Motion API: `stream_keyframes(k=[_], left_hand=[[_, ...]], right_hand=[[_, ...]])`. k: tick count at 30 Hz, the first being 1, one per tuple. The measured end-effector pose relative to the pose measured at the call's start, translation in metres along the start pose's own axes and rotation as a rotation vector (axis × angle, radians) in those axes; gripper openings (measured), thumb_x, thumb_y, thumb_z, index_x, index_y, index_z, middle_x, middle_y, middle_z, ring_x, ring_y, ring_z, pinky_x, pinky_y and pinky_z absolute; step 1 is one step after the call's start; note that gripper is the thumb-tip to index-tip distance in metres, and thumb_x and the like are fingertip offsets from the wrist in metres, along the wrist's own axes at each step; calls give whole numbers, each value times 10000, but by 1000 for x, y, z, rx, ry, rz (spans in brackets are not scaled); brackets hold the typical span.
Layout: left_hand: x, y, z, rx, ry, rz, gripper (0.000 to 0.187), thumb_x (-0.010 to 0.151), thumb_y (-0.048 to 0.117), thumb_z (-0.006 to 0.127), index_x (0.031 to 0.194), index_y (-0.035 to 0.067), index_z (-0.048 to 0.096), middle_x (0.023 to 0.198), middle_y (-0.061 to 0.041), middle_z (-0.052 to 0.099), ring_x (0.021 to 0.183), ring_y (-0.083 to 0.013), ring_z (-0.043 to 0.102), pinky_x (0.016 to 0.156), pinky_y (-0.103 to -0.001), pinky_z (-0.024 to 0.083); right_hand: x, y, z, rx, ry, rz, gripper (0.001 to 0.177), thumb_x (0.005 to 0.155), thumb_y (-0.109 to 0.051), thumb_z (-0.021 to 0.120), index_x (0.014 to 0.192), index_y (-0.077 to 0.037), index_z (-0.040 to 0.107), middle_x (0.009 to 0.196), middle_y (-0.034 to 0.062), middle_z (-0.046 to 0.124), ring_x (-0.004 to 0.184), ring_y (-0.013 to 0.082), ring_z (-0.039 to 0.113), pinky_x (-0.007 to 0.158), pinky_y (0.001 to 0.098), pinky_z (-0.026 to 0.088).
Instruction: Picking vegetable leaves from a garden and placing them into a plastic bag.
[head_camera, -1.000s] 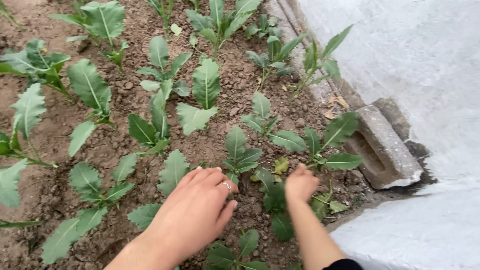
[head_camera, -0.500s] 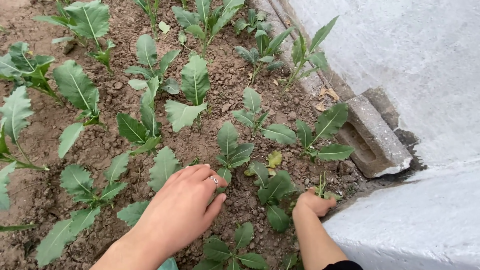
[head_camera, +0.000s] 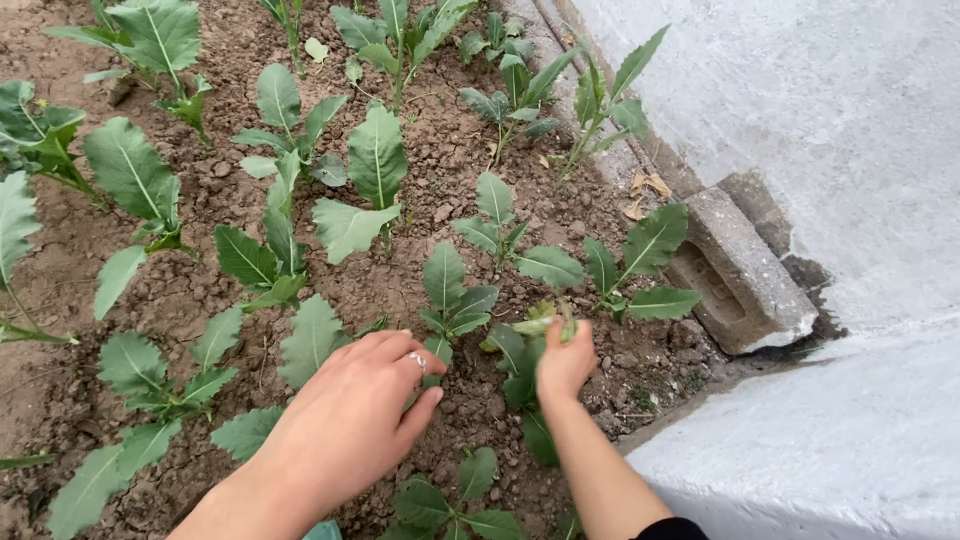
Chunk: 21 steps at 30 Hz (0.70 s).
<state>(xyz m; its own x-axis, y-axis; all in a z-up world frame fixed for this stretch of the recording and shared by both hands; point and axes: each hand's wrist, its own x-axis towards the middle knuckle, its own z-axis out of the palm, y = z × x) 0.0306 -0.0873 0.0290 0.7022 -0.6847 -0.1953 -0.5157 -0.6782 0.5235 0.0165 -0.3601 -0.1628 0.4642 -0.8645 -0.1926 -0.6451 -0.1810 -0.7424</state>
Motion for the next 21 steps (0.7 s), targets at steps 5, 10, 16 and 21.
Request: stream_keyframes(k=[5, 10, 16, 21], left_hand=[[-9, -16, 2, -10, -35, -27, 339, 1020, 356, 574, 1267, 159, 695, 1245, -12, 697, 1293, -252, 560, 1089, -488, 445], [-13, -23, 4, -22, -4, -14, 315, 1015, 332, 571, 1229, 149, 714, 1202, -19, 725, 1255, -255, 593, 1070, -487, 462], [-17, -28, 16, -5, -1, 34, 279, 1011, 326, 581, 1177, 163, 735, 1082, -3, 688, 1049, -260, 641, 892, -478, 535], [-17, -24, 8, -7, -30, 24, 268, 1037, 337, 546, 1165, 176, 717, 1094, -1, 698, 1123, -249, 623, 947, -464, 511]], right_hand=[[44, 14, -11, -105, -20, 40, 281, 1032, -93, 556, 1276, -101, 419, 1062, 184, 678, 909, 353, 691, 766, 468, 585], [55, 25, 4, -238, -225, -128, 383, 997, -25, 482, 1359, -143, 529, 930, 106, 672, 814, 269, 666, 719, 437, 542], [32, -11, 0, -539, -544, -76, 884, 947, 64, 568, 1633, -362, 210, 1660, 268, 132, 1501, 405, 300, 1201, 581, 314], [24, -16, -14, 110, -327, 280, 330, 1112, -377, 410, 1228, -101, 547, 881, 12, 582, 626, 113, 443, 596, 290, 368]])
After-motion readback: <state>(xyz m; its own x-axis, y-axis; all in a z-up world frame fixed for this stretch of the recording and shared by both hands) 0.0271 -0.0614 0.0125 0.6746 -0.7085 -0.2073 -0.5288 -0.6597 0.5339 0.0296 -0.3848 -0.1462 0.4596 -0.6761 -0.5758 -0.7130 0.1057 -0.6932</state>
